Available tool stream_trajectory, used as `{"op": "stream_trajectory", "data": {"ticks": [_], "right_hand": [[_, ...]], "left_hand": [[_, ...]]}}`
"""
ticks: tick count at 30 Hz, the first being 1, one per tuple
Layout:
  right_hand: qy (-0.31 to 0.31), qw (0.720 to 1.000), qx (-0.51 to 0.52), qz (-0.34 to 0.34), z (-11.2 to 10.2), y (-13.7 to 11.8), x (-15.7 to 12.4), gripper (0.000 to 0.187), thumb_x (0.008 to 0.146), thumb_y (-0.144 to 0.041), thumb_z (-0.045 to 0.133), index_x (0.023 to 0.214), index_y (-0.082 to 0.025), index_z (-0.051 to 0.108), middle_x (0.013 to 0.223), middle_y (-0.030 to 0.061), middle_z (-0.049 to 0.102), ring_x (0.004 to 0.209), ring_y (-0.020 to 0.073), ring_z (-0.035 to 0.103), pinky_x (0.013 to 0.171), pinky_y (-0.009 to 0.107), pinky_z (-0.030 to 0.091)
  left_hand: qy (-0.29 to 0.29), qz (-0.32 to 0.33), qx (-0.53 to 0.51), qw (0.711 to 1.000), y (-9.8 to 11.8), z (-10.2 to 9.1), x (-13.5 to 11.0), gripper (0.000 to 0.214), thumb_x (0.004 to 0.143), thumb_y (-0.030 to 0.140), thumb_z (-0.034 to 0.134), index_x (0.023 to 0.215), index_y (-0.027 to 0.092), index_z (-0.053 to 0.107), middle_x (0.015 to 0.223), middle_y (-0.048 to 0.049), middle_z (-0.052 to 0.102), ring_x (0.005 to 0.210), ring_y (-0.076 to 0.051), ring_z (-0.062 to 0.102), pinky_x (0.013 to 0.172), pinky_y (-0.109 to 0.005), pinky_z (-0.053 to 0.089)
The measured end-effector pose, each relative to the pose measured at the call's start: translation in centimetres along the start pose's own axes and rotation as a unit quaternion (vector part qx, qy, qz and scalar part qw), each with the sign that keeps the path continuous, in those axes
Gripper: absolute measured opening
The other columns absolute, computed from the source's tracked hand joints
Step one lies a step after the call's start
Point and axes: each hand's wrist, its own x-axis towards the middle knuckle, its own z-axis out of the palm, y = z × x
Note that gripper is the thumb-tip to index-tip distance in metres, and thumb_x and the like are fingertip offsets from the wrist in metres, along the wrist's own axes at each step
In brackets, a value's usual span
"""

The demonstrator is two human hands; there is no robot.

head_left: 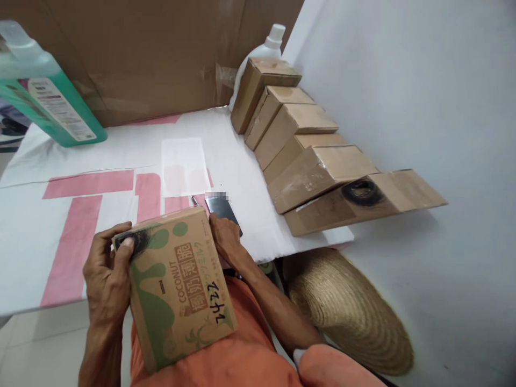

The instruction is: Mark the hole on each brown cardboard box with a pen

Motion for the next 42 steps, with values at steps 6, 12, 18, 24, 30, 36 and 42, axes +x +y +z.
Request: {"op": "stream_trajectory", "data": {"ticks": [6, 12, 18, 24, 30, 36, 42], "right_hand": [[0.055, 0.992, 0.112, 0.005, -0.9, 2.2, 1.0, 0.007, 0.103, -0.021, 0.061, 0.107, -0.019, 0.067, 0.081, 0.0097, 0.075, 0.076, 0.027, 0.071, 0.066, 0.033, 0.039], [0.097, 0.956, 0.275, -0.022, -2.3, 4.8, 1.8, 0.023, 0.097, -0.031, 0.063, 0.079, -0.025, 0.05, 0.06, -0.0067, 0.053, 0.057, 0.0144, 0.053, 0.058, 0.026, 0.036], [0.305, 0.81, 0.497, -0.065, -6.8, 4.4, -0.2, 0.02, 0.097, -0.04, 0.067, 0.097, -0.026, 0.054, 0.062, -0.0078, 0.067, 0.049, 0.0138, 0.061, 0.05, 0.024, 0.047], [0.348, 0.784, 0.458, -0.235, -8.7, -0.8, -4.3, 0.018, 0.108, -0.027, 0.058, 0.122, -0.027, 0.07, 0.108, 0.0019, 0.086, 0.095, 0.0208, 0.083, 0.091, 0.042, 0.065], [0.315, 0.87, 0.185, -0.332, -7.1, -3.5, -5.9, 0.018, 0.106, -0.029, 0.068, 0.121, -0.026, 0.077, 0.11, 0.0057, 0.088, 0.107, 0.0275, 0.081, 0.103, 0.049, 0.053], [0.288, 0.895, 0.149, -0.305, -7.4, -4.2, -6.2, 0.016, 0.106, -0.034, 0.068, 0.114, -0.026, 0.079, 0.109, 0.0028, 0.088, 0.098, 0.0244, 0.081, 0.094, 0.042, 0.048], [0.305, 0.876, 0.185, -0.325, -7.1, -4.3, -6.3, 0.024, 0.105, -0.03, 0.069, 0.127, -0.025, 0.076, 0.109, 0.0045, 0.088, 0.099, 0.0246, 0.08, 0.093, 0.042, 0.054]], "left_hand": [[-0.037, 0.017, -0.028, 0.999, 0.8, 2.3, -0.1, 0.029, 0.097, 0.044, 0.069, 0.118, 0.028, 0.08, 0.112, -0.0007, 0.078, 0.095, -0.018, 0.069, 0.081, -0.03, 0.053], [-0.076, 0.075, -0.033, 0.994, 2.2, 3.7, -0.8, 0.023, 0.1, 0.036, 0.063, 0.114, 0.025, 0.077, 0.117, -0.0028, 0.077, 0.11, -0.022, 0.07, 0.102, -0.035, 0.054], [-0.103, 0.091, -0.051, 0.989, 2.0, 3.7, -1.5, 0.03, 0.105, 0.044, 0.06, 0.126, 0.025, 0.071, 0.126, -0.0057, 0.073, 0.118, -0.024, 0.068, 0.109, -0.04, 0.053], [-0.131, 0.111, -0.044, 0.984, 1.8, 3.5, -1.7, 0.038, 0.099, 0.04, 0.061, 0.133, 0.024, 0.065, 0.133, -0.0087, 0.069, 0.121, -0.028, 0.066, 0.111, -0.047, 0.052], [-0.118, 0.143, -0.045, 0.982, 2.5, 3.8, -2.3, 0.032, 0.103, 0.037, 0.057, 0.132, 0.025, 0.063, 0.133, -0.0094, 0.07, 0.127, -0.028, 0.065, 0.112, -0.048, 0.052], [-0.126, 0.161, -0.08, 0.976, 3.2, 3.9, -2.9, 0.029, 0.106, 0.031, 0.053, 0.132, 0.027, 0.065, 0.135, -0.0068, 0.069, 0.131, -0.025, 0.062, 0.116, -0.044, 0.048], [-0.119, 0.16, -0.087, 0.976, 2.8, 3.9, -2.9, 0.028, 0.107, 0.03, 0.052, 0.13, 0.026, 0.065, 0.133, -0.0072, 0.069, 0.132, -0.026, 0.063, 0.117, -0.045, 0.048]]}}
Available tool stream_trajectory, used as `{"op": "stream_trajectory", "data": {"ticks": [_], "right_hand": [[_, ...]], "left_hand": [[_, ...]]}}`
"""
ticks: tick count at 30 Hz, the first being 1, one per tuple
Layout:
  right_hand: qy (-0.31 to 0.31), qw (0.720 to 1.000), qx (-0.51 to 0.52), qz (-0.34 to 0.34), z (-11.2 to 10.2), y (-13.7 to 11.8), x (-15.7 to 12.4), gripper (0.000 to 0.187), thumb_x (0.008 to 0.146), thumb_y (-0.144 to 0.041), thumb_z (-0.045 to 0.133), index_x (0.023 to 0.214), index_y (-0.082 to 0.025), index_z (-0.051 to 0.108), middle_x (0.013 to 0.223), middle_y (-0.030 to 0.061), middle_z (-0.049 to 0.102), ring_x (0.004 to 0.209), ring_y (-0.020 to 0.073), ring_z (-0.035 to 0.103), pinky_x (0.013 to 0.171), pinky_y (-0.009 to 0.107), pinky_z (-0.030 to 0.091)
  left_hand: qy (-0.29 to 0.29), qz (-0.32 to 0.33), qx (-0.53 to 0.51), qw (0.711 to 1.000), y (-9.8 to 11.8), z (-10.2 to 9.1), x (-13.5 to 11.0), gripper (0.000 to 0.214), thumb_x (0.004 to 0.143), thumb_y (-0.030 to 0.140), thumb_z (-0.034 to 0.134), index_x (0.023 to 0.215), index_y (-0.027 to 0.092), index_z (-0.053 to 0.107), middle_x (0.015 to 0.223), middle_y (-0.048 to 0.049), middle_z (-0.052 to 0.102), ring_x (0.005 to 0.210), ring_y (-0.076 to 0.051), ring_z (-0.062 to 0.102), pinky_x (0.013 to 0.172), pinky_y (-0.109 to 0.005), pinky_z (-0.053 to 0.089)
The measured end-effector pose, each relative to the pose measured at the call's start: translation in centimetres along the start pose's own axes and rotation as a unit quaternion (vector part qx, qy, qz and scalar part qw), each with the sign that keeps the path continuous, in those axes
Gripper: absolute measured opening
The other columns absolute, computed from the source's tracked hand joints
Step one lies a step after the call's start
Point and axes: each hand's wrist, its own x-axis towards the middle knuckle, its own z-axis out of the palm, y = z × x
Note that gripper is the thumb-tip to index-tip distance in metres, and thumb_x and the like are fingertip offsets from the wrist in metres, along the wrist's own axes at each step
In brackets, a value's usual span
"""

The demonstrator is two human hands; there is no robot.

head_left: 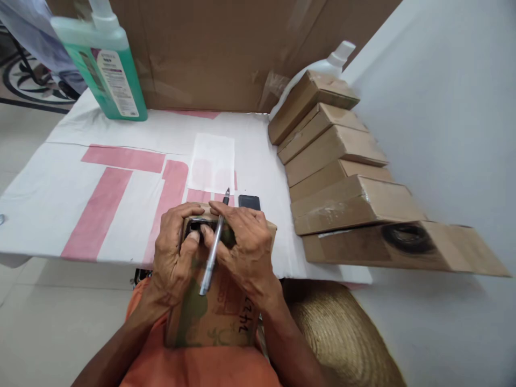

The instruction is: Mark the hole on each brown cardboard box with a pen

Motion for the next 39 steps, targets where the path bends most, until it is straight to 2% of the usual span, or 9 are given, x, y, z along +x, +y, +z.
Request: {"op": "stream_trajectory", "data": {"ticks": [5, 7, 13, 18, 26, 32, 35, 37, 39], "right_hand": [[0.074, 0.972, 0.213, 0.072, -1.0, 0.0, -0.9, 0.034, 0.113, -0.025, 0.059, 0.143, -0.035, 0.071, 0.118, -0.0004, 0.087, 0.113, 0.0224, 0.08, 0.103, 0.044, 0.058], [0.075, 0.961, 0.258, 0.072, -1.4, -0.2, -1.1, 0.034, 0.114, -0.028, 0.057, 0.142, -0.037, 0.073, 0.118, -0.0001, 0.086, 0.113, 0.0237, 0.079, 0.103, 0.046, 0.06], [0.041, 0.948, 0.31, 0.053, -1.4, -0.8, -1.6, 0.023, 0.107, -0.023, 0.065, 0.123, -0.033, 0.08, 0.104, 0.0024, 0.083, 0.093, 0.0226, 0.079, 0.081, 0.04, 0.065], [0.001, 0.96, 0.275, 0.047, -0.9, -1.1, -2.0, 0.016, 0.1, -0.018, 0.071, 0.111, -0.028, 0.074, 0.097, 0.0009, 0.079, 0.087, 0.0202, 0.077, 0.078, 0.036, 0.063], [0.028, 0.968, 0.244, 0.041, -1.4, -0.7, -2.5, 0.014, 0.098, -0.015, 0.067, 0.104, -0.028, 0.071, 0.088, -0.0004, 0.074, 0.08, 0.0192, 0.072, 0.073, 0.034, 0.058], [0.099, 0.959, 0.239, 0.111, -0.9, -0.6, -3.0, 0.007, 0.102, -0.022, 0.067, 0.101, -0.028, 0.071, 0.085, -0.0012, 0.071, 0.072, 0.0171, 0.069, 0.063, 0.03, 0.054], [0.149, 0.942, 0.263, 0.143, -1.0, -0.3, -1.8, 0.01, 0.109, -0.034, 0.061, 0.106, -0.027, 0.067, 0.101, 0.0021, 0.078, 0.07, 0.0159, 0.072, 0.062, 0.03, 0.058], [0.203, 0.929, 0.263, 0.162, -1.9, 1.2, -0.5, 0.017, 0.112, -0.042, 0.056, 0.108, -0.027, 0.062, 0.112, 0.0051, 0.079, 0.071, 0.0155, 0.073, 0.059, 0.029, 0.058], [0.23, 0.929, 0.214, 0.194, -3.3, 3.6, 0.5, 0.023, 0.112, -0.046, 0.056, 0.105, -0.025, 0.06, 0.106, 0.006, 0.079, 0.072, 0.0163, 0.072, 0.054, 0.027, 0.054]], "left_hand": [[0.001, -0.02, -0.007, 1.0, -0.6, -0.4, 0.0, 0.028, 0.107, 0.034, 0.052, 0.13, 0.025, 0.065, 0.132, -0.0086, 0.07, 0.129, -0.029, 0.065, 0.114, -0.048, 0.051], [-0.009, -0.017, -0.003, 1.0, -0.7, -0.5, -0.2, 0.033, 0.106, 0.035, 0.055, 0.136, 0.026, 0.063, 0.139, -0.0096, 0.067, 0.134, -0.03, 0.062, 0.118, -0.05, 0.049], [-0.05, 0.008, 0.017, 0.999, -1.0, -0.5, -0.9, 0.067, 0.095, 0.034, 0.071, 0.157, 0.028, 0.046, 0.156, -0.0134, 0.053, 0.146, -0.033, 0.053, 0.124, -0.054, 0.045], [-0.048, 0.022, 0.032, 0.998, -0.9, -0.4, -0.9, 0.065, 0.098, 0.036, 0.069, 0.158, 0.027, 0.044, 0.156, -0.0146, 0.053, 0.147, -0.032, 0.052, 0.125, -0.053, 0.044], [-0.044, 0.009, 0.04, 0.998, -0.8, -0.6, -0.9, 0.066, 0.094, 0.032, 0.07, 0.156, 0.026, 0.047, 0.154, -0.0134, 0.055, 0.144, -0.031, 0.054, 0.124, -0.051, 0.046], [-0.04, -0.01, 0.035, 0.999, -1.1, -0.6, -0.8, 0.066, 0.091, 0.034, 0.07, 0.154, 0.026, 0.049, 0.153, -0.0133, 0.057, 0.14, -0.033, 0.058, 0.121, -0.054, 0.048], [-0.036, -0.031, 0.029, 0.998, -1.1, -0.9, -0.8, 0.064, 0.093, 0.037, 0.071, 0.153, 0.027, 0.051, 0.153, -0.0122, 0.059, 0.137, -0.031, 0.06, 0.12, -0.052, 0.05], [-0.013, -0.053, 0.031, 0.998, -1.2, -1.6, -1.0, 0.059, 0.095, 0.042, 0.071, 0.15, 0.027, 0.055, 0.149, -0.0107, 0.062, 0.132, -0.03, 0.064, 0.115, -0.048, 0.053], [0.024, -0.073, 0.048, 0.996, -1.5, -2.5, -1.3, 0.055, 0.096, 0.048, 0.072, 0.145, 0.028, 0.06, 0.144, -0.0085, 0.065, 0.125, -0.028, 0.067, 0.109, -0.044, 0.057]]}}
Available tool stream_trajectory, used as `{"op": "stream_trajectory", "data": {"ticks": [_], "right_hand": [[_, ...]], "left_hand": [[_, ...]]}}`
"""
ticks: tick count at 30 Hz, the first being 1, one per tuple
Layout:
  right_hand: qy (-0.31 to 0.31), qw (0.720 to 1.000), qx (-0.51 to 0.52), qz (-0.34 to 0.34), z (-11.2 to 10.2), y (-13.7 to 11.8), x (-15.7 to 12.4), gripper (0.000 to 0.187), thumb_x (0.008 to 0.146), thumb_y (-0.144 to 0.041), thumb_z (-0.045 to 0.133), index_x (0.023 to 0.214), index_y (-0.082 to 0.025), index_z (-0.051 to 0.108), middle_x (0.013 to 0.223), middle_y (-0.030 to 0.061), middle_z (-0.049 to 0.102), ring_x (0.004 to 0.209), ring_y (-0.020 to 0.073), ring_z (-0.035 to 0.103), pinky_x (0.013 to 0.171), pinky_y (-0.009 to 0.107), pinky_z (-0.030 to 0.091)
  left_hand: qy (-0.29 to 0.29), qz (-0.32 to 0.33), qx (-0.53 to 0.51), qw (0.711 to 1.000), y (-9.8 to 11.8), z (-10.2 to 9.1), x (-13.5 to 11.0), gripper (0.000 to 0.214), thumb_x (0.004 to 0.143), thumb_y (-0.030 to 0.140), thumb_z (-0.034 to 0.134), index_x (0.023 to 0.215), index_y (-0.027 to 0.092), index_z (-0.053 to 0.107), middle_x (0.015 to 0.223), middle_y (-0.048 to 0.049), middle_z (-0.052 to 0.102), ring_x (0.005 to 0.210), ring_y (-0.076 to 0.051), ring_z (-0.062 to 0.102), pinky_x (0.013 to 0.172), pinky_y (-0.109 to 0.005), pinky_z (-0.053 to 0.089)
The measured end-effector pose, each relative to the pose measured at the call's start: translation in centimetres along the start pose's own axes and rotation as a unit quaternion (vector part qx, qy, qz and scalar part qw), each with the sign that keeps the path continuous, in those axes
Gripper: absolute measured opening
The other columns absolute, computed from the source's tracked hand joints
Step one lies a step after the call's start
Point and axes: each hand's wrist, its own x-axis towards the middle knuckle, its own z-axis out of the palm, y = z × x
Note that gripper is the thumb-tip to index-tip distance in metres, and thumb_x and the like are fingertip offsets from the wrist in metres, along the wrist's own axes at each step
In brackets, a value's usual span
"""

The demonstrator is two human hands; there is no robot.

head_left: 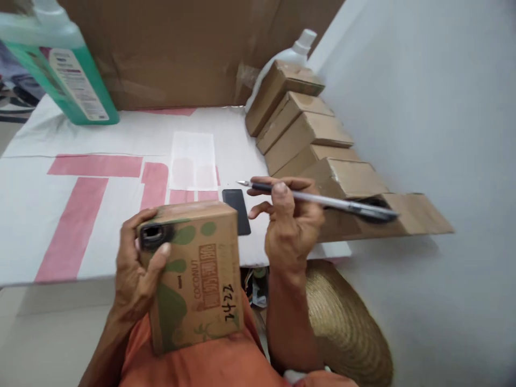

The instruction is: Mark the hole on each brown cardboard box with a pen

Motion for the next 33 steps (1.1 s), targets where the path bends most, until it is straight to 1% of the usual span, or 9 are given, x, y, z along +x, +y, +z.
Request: {"op": "stream_trajectory", "data": {"ticks": [2, 3, 5, 7, 9, 19, 26, 30, 33], "right_hand": [[-0.045, 0.988, -0.143, 0.041, -1.8, 1.7, 2.0, 0.023, 0.11, -0.042, 0.06, 0.099, -0.023, 0.063, 0.091, 0.0049, 0.078, 0.073, 0.018, 0.072, 0.058, 0.028, 0.053], [-0.108, 0.96, -0.247, 0.077, -2.5, 2.6, 2.6, 0.021, 0.109, -0.038, 0.062, 0.097, -0.021, 0.065, 0.088, 0.0053, 0.078, 0.076, 0.0193, 0.073, 0.064, 0.029, 0.054], [-0.248, 0.85, -0.439, 0.154, -3.5, 4.4, 3.0, 0.016, 0.108, -0.029, 0.064, 0.1, -0.018, 0.072, 0.096, 0.0101, 0.082, 0.09, 0.024, 0.078, 0.08, 0.034, 0.055], [-0.324, 0.749, -0.54, 0.208, -3.7, 5.8, 2.7, 0.017, 0.109, -0.028, 0.064, 0.109, -0.016, 0.076, 0.113, 0.0165, 0.083, 0.108, 0.0304, 0.079, 0.089, 0.037, 0.054], [-0.332, 0.715, -0.569, 0.235, -3.5, 6.7, 2.1, 0.024, 0.11, -0.03, 0.061, 0.117, -0.014, 0.078, 0.122, 0.021, 0.082, 0.117, 0.0349, 0.078, 0.092, 0.039, 0.053], [-0.342, 0.693, -0.569, 0.283, -4.7, 8.8, 2.1, 0.03, 0.111, -0.024, 0.056, 0.129, -0.008, 0.073, 0.13, 0.0238, 0.079, 0.127, 0.0365, 0.075, 0.092, 0.037, 0.051], [-0.304, 0.739, -0.551, 0.238, -3.2, 8.3, 0.2, 0.04, 0.114, -0.042, 0.055, 0.14, -0.012, 0.061, 0.141, 0.0202, 0.073, 0.131, 0.033, 0.07, 0.1, 0.038, 0.052], [-0.284, 0.764, -0.527, 0.243, -1.0, 9.1, -1.5, 0.064, 0.095, -0.046, 0.084, 0.139, -0.006, 0.061, 0.146, 0.0275, 0.064, 0.139, 0.0405, 0.061, 0.106, 0.046, 0.054], [-0.222, 0.811, -0.471, 0.266, -0.5, 10.3, -2.2, 0.07, 0.081, -0.038, 0.094, 0.134, -0.008, 0.06, 0.145, 0.0293, 0.063, 0.138, 0.0429, 0.06, 0.109, 0.05, 0.053]], "left_hand": [[0.038, -0.021, 0.026, 0.999, -0.5, -1.0, 0.0, 0.053, 0.095, 0.055, 0.073, 0.141, 0.03, 0.063, 0.138, -0.0068, 0.068, 0.119, -0.028, 0.068, 0.103, -0.043, 0.058], [0.053, -0.033, 0.039, 0.997, -0.7, -1.4, 0.0, 0.053, 0.095, 0.058, 0.074, 0.14, 0.031, 0.064, 0.136, -0.0063, 0.069, 0.118, -0.028, 0.068, 0.102, -0.044, 0.058], [0.071, -0.062, 0.058, 0.994, -0.8, -1.9, 0.0, 0.055, 0.094, 0.062, 0.074, 0.139, 0.033, 0.064, 0.136, -0.0059, 0.069, 0.117, -0.03, 0.068, 0.101, -0.047, 0.058], [0.07, -0.087, 0.075, 0.991, -0.5, -2.0, 0.1, 0.057, 0.094, 0.065, 0.073, 0.141, 0.035, 0.064, 0.139, -0.0052, 0.068, 0.12, -0.032, 0.067, 0.105, -0.05, 0.057], [0.062, -0.1, 0.09, 0.989, 0.0, -1.8, 0.2, 0.059, 0.094, 0.066, 0.072, 0.143, 0.036, 0.063, 0.142, -0.0044, 0.067, 0.125, -0.034, 0.066, 0.11, -0.052, 0.055], [0.065, -0.108, 0.108, 0.986, 0.9, -1.1, 0.9, 0.065, 0.091, 0.07, 0.071, 0.143, 0.031, 0.064, 0.137, -0.0081, 0.07, 0.118, -0.034, 0.067, 0.104, -0.053, 0.054], [0.071, -0.094, 0.096, 0.988, 0.1, -0.6, 1.1, 0.069, 0.087, 0.075, 0.073, 0.141, 0.032, 0.066, 0.131, -0.0071, 0.071, 0.11, -0.033, 0.068, 0.094, -0.05, 0.056], [0.059, -0.073, 0.084, 0.992, -0.4, -0.3, 1.2, 0.069, 0.088, 0.075, 0.072, 0.142, 0.033, 0.066, 0.132, -0.007, 0.07, 0.109, -0.032, 0.068, 0.093, -0.049, 0.058], [0.059, -0.059, 0.077, 0.994, -0.4, -0.1, 1.3, 0.066, 0.088, 0.073, 0.073, 0.139, 0.033, 0.067, 0.131, -0.0065, 0.07, 0.11, -0.033, 0.069, 0.095, -0.05, 0.058]]}}
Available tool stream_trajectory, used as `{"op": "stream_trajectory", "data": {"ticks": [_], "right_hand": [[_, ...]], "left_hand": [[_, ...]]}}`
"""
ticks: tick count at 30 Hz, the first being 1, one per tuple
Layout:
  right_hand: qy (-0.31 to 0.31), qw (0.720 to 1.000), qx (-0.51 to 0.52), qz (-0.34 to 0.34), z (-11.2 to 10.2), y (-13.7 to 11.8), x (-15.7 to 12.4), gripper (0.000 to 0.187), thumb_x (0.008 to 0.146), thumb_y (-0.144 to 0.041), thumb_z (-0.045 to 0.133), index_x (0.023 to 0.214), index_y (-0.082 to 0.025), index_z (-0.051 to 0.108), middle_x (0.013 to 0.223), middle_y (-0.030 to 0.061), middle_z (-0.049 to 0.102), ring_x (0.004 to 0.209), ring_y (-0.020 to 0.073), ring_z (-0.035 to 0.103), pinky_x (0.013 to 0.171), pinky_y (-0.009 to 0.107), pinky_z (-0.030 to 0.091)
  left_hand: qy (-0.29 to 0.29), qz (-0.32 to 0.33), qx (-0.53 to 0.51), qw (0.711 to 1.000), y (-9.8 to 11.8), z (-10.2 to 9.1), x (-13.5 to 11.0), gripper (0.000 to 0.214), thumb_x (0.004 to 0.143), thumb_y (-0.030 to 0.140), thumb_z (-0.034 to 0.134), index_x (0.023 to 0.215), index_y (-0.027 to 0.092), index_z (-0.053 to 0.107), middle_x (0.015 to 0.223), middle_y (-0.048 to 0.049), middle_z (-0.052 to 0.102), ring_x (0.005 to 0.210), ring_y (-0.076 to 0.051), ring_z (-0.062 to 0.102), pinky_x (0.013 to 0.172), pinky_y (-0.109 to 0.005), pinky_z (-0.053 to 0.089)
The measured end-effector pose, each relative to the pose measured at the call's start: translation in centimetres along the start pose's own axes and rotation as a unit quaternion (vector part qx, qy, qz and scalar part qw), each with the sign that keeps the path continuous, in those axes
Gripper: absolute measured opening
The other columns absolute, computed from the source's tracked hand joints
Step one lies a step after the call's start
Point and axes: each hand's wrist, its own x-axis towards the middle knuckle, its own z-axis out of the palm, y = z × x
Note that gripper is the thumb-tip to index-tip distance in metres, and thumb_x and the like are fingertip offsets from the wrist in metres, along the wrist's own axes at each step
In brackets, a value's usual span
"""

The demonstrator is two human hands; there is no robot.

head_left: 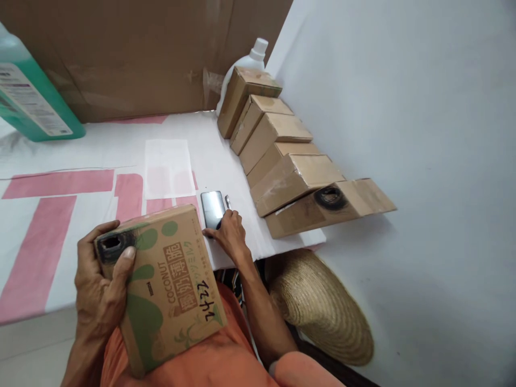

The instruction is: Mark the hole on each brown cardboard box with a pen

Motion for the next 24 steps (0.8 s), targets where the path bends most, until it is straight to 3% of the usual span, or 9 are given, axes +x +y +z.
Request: {"op": "stream_trajectory", "data": {"ticks": [2, 6, 8, 10, 12, 14, 17, 20, 24], "right_hand": [[0.017, 0.994, 0.107, 0.008, 0.5, 0.7, 0.5, 0.063, 0.073, -0.033, 0.096, 0.122, -0.012, 0.063, 0.137, 0.0268, 0.067, 0.131, 0.043, 0.063, 0.107, 0.051, 0.052], [-0.013, 0.967, 0.252, -0.007, 0.7, 2.4, 1.0, 0.029, 0.076, -0.036, 0.083, 0.09, -0.022, 0.061, 0.095, 0.0081, 0.076, 0.098, 0.0328, 0.071, 0.094, 0.047, 0.057], [-0.036, 0.957, 0.287, -0.024, 0.5, 3.0, 0.7, 0.022, 0.079, -0.039, 0.076, 0.089, -0.023, 0.062, 0.09, 0.0044, 0.076, 0.093, 0.0293, 0.072, 0.09, 0.045, 0.059], [-0.054, 0.933, 0.355, -0.033, -0.2, 3.4, 0.0, 0.029, 0.081, -0.042, 0.072, 0.101, -0.022, 0.067, 0.098, 0.0055, 0.08, 0.095, 0.0278, 0.075, 0.09, 0.044, 0.061], [-0.07, 0.878, 0.472, -0.022, -1.6, 3.6, -1.1, 0.046, 0.08, -0.045, 0.077, 0.117, -0.021, 0.068, 0.104, 0.0072, 0.083, 0.093, 0.0284, 0.079, 0.088, 0.045, 0.065], [-0.076, 0.798, 0.598, -0.008, -3.7, 3.3, -2.5, 0.055, 0.077, -0.046, 0.087, 0.123, -0.021, 0.07, 0.106, 0.0086, 0.084, 0.089, 0.0298, 0.082, 0.083, 0.047, 0.068], [-0.081, 0.718, 0.689, -0.046, -7.0, 2.2, -5.2, 0.042, 0.081, -0.039, 0.092, 0.117, -0.022, 0.078, 0.116, 0.0096, 0.085, 0.094, 0.0273, 0.084, 0.081, 0.041, 0.071], [-0.196, 0.676, 0.703, -0.102, -8.4, 0.6, -8.2, 0.031, 0.089, -0.039, 0.089, 0.113, -0.02, 0.083, 0.114, 0.011, 0.085, 0.09, 0.0231, 0.084, 0.078, 0.033, 0.071], [-0.391, 0.628, 0.666, -0.097, -5.9, -1.4, -11.6, 0.053, 0.097, -0.061, 0.078, 0.128, -0.018, 0.079, 0.116, 0.0164, 0.085, 0.092, 0.029, 0.085, 0.085, 0.045, 0.071]], "left_hand": [[-0.006, 0.003, -0.004, 1.0, 0.1, 0.1, 0.0, 0.064, 0.089, 0.071, 0.072, 0.14, 0.033, 0.066, 0.134, -0.0061, 0.069, 0.114, -0.033, 0.069, 0.1, -0.051, 0.058], [-0.021, 0.018, -0.028, 0.999, 0.4, 0.3, -0.1, 0.063, 0.091, 0.065, 0.074, 0.142, 0.03, 0.063, 0.136, -0.0073, 0.068, 0.117, -0.032, 0.069, 0.102, -0.048, 0.059], [-0.021, 0.034, -0.039, 0.998, 0.5, 0.4, -0.2, 0.062, 0.09, 0.061, 0.075, 0.142, 0.027, 0.063, 0.134, -0.0084, 0.069, 0.114, -0.029, 0.07, 0.099, -0.045, 0.061], [-0.023, 0.044, -0.044, 0.998, 0.6, 0.6, -0.2, 0.062, 0.091, 0.056, 0.075, 0.142, 0.024, 0.061, 0.135, -0.0094, 0.069, 0.114, -0.027, 0.071, 0.099, -0.043, 0.061], [-0.028, 0.047, -0.047, 0.997, 0.6, 0.6, -0.3, 0.061, 0.092, 0.052, 0.074, 0.143, 0.023, 0.06, 0.137, -0.0102, 0.069, 0.118, -0.027, 0.07, 0.103, -0.043, 0.06], [-0.031, 0.049, -0.05, 0.997, 0.6, 0.7, -0.4, 0.059, 0.093, 0.051, 0.074, 0.143, 0.022, 0.06, 0.138, -0.0108, 0.068, 0.122, -0.027, 0.069, 0.108, -0.045, 0.059], [-0.042, 0.057, -0.052, 0.996, 0.7, 0.8, -0.5, 0.058, 0.094, 0.049, 0.072, 0.143, 0.022, 0.059, 0.137, -0.0116, 0.068, 0.123, -0.028, 0.068, 0.111, -0.048, 0.057], [-0.055, 0.07, -0.054, 0.995, 1.0, 0.9, -0.7, 0.058, 0.095, 0.047, 0.072, 0.145, 0.023, 0.057, 0.138, -0.0126, 0.066, 0.124, -0.029, 0.066, 0.112, -0.05, 0.056], [-0.071, 0.101, -0.05, 0.991, 1.0, 1.3, -1.1, 0.058, 0.097, 0.046, 0.071, 0.148, 0.024, 0.055, 0.139, -0.013, 0.065, 0.124, -0.029, 0.067, 0.112, -0.049, 0.055]]}}
